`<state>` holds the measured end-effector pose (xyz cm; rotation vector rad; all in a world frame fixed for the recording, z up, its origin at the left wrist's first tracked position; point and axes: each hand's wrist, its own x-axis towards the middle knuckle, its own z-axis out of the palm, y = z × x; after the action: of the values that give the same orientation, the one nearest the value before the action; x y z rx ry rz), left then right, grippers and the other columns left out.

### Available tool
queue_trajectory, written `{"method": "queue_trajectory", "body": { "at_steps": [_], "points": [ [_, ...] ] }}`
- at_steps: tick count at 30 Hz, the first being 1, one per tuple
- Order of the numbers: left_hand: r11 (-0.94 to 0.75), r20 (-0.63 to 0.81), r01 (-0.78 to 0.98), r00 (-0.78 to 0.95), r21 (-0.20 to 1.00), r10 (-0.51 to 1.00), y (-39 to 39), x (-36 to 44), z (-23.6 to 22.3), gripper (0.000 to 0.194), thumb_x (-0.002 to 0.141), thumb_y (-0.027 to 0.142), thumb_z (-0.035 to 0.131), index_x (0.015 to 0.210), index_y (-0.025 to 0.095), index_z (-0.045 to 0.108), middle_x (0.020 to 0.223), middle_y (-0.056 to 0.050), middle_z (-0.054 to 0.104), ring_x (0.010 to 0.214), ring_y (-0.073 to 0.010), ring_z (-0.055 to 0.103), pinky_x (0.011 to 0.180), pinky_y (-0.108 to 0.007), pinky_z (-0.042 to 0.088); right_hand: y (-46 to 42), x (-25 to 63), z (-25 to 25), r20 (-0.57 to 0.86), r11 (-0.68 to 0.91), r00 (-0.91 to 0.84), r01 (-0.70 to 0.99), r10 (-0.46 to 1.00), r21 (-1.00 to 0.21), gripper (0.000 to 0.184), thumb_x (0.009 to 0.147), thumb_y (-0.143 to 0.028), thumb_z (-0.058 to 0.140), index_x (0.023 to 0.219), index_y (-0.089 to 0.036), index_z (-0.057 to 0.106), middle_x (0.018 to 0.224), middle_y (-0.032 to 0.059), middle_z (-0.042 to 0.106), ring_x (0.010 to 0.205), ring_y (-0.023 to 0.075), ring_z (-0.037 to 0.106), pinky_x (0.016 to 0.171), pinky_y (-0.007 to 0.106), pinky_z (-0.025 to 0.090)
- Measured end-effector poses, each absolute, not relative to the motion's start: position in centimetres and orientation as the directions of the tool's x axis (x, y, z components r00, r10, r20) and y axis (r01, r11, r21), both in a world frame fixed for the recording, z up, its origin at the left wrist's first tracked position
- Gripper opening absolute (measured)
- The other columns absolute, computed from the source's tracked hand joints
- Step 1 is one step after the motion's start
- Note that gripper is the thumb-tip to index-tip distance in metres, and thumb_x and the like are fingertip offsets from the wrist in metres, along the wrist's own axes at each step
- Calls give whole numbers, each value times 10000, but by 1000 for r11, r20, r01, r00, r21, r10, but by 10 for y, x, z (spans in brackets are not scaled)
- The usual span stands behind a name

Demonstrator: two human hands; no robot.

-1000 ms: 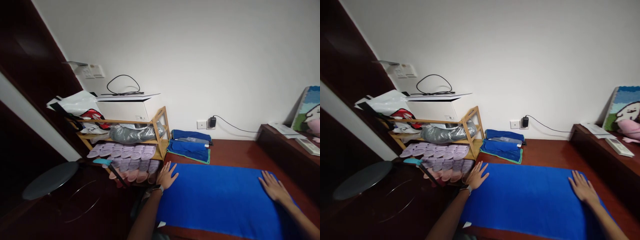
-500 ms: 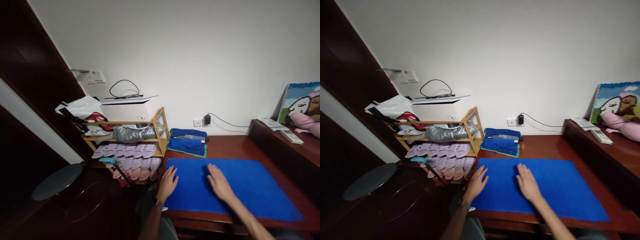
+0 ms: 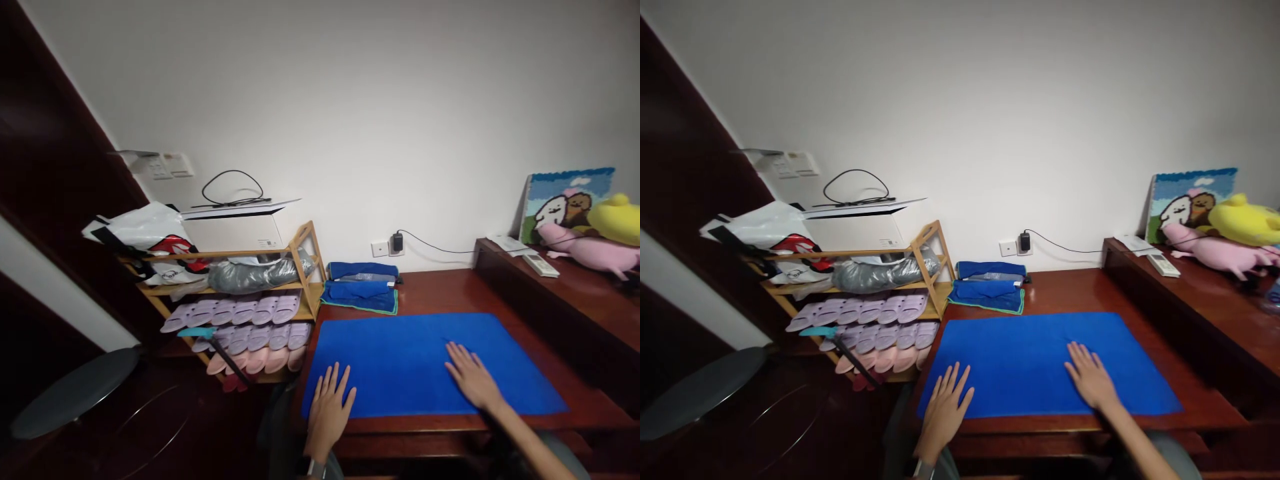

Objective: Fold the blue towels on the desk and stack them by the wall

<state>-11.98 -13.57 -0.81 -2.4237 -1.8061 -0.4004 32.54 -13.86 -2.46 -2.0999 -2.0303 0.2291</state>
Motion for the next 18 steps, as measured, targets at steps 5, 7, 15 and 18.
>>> {"method": "queue_trajectory", "body": {
  "at_steps": [5,7,15,18],
  "points": [
    [-305,292,949,272,74,917,-137,-119,-9,549,1056,483,417,1591,367,365,1659,-43,372,1515,-290,374,1216,-541,352,-176,498,-60,-16,-255,257,948,966,-188,828,876,-650,207,1534,-247,506,1654,47,382,1549,273,287,1251,521,264],
    [-308,306,949,275,64,911,-136,-120,-10,545,1052,470,428,1585,365,380,1651,-43,388,1505,-287,394,1206,-533,371,-181,526,-67,4,-269,276,938,961,-218,817,851,-666,230,1499,-282,547,1630,37,429,1530,271,337,1246,525,278],
    [-388,497,922,340,-8,798,-143,-98,6,475,1002,335,493,1468,294,574,1508,-52,596,1379,-281,559,1146,-498,462,-99,525,-36,193,-218,306,900,932,-377,683,920,-557,277,1334,-190,676,1451,134,627,1342,282,583,1182,427,401],
    [-537,537,842,432,47,725,-155,-25,16,405,938,241,563,1324,307,670,1380,-37,688,1251,-261,644,1059,-434,530,-57,519,-24,131,-252,322,890,938,-381,699,945,-508,264,1458,-152,577,1552,142,530,1455,268,468,1227,428,333]
  ]
}}
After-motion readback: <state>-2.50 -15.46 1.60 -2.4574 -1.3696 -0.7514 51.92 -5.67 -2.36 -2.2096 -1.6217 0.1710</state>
